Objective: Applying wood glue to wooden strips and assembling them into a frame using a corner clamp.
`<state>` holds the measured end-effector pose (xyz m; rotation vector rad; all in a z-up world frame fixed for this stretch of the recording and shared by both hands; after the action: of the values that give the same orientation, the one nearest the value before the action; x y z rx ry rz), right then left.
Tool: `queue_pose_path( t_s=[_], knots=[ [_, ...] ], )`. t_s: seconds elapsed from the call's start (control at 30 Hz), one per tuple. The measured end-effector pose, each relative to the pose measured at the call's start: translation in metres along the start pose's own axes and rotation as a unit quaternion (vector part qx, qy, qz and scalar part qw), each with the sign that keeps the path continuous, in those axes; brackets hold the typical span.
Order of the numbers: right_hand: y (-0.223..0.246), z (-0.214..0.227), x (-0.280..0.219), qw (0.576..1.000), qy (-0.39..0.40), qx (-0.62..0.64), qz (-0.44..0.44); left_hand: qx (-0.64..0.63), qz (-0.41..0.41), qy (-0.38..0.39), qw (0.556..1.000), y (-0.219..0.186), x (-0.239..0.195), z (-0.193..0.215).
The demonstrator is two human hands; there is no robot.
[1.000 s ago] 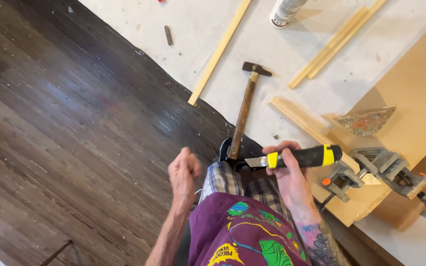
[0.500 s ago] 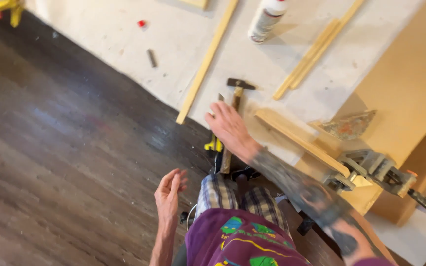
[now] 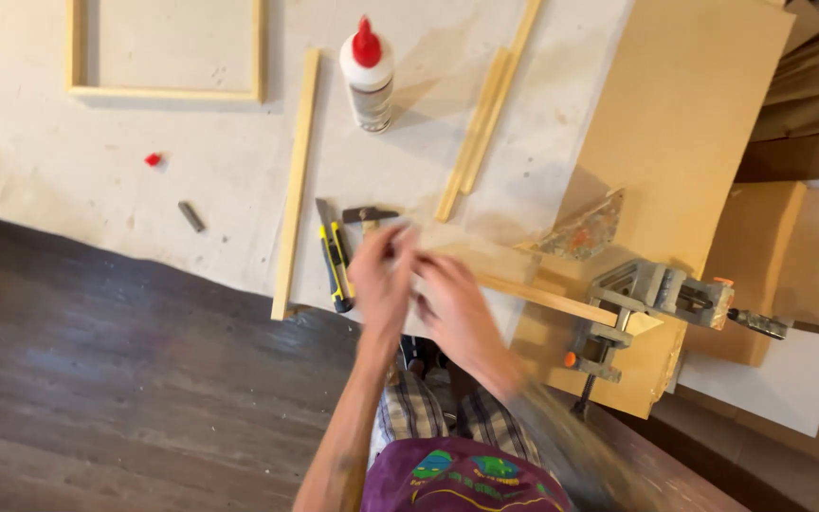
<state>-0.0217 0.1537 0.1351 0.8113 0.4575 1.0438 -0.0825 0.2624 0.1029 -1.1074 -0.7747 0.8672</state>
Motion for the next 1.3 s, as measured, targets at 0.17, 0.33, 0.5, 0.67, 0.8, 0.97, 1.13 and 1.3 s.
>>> queue_pose_path(
  t_s=[0.17,0.33,0.5,0.67,0.8,0.97,1.13,1.3],
  knots=[
    [-0.017,0.078,-0.116,0.979,-0.035,0.035,-0.198,0.170,-0.222,0.168,0.945,0.055,0.104,-0.172],
    [-0.051,0.102,-0.207,0.928,0.043,0.033,-0.370,0.396,-0.630,0.287,0.603,0.099,0.139,-0.240],
    [-0.064,0.105,-0.229,0.940,0.017,0.077,-0.333,0.338,-0.795,0.313,0.395,0.067,0.118,-0.199],
    [-0.069,0.104,-0.218,0.934,0.076,0.075,-0.340,0.292,-0.818,0.350,0.352,0.041,0.112,-0.201],
    [-0.062,0.102,-0.212,0.930,0.077,0.093,-0.348,0.286,-0.807,0.393,0.334,0.031,0.111,-0.212],
    [-0.088,0.092,-0.193,0.916,-0.085,0.180,-0.350,0.279,-0.827,0.349,0.341,-0.014,0.102,-0.237],
    [-0.095,0.128,-0.109,0.855,-0.325,0.296,-0.276,0.202,-0.816,0.299,0.451,-0.072,0.081,-0.247],
    [-0.087,0.167,-0.065,0.791,-0.491,0.305,-0.200,0.220,-0.765,0.332,0.506,-0.136,0.037,-0.243]
  ],
)
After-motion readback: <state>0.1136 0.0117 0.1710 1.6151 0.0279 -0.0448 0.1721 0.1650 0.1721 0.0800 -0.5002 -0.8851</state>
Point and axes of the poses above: each hand's wrist, its own x-axis towards the middle knuckle, its own z-axis out of the back of the hand, y = z × x, the point moved 5 cm from there along x, towards the middle knuckle
